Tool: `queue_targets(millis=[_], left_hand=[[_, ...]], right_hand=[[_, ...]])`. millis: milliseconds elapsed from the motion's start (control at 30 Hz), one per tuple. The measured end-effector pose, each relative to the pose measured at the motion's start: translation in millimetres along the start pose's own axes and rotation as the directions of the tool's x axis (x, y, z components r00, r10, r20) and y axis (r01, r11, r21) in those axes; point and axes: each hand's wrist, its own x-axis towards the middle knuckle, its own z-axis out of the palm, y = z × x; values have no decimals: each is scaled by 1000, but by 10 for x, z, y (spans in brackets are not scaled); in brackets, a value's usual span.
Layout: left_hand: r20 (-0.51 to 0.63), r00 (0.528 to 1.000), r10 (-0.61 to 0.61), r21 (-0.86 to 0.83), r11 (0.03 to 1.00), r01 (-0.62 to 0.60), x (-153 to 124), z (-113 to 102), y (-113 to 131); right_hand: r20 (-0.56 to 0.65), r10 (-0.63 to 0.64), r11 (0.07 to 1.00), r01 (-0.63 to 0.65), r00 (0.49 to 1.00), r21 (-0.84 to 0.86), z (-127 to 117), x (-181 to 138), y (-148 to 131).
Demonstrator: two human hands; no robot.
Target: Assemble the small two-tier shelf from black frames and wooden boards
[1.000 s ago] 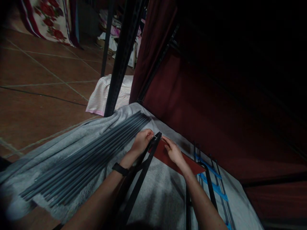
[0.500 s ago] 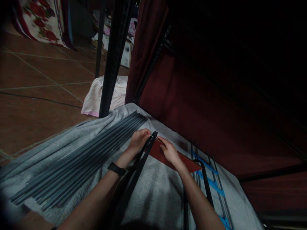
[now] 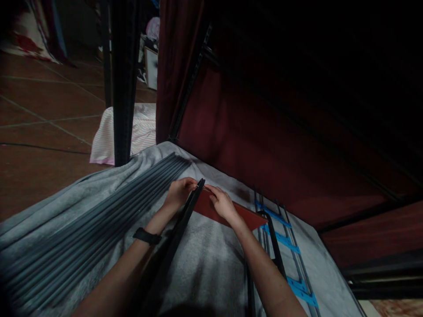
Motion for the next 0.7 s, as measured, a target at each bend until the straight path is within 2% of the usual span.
queue_targets(millis=[200,500,700], left_hand=[[-14,999,-30,-80,996,29,17,44,-59],[-21,997,-72,-210,975,66,6,97,-59],[-58,993,-101,-144,985,91,-39,180,-24]], right_hand=[[72,4,1000,-3,997,-17,-46,-15,-13],[39,7,1000,-7,999,-2,-36,-17,-11],[12,-19,1000,19,1000,1,-24,-4,-20]])
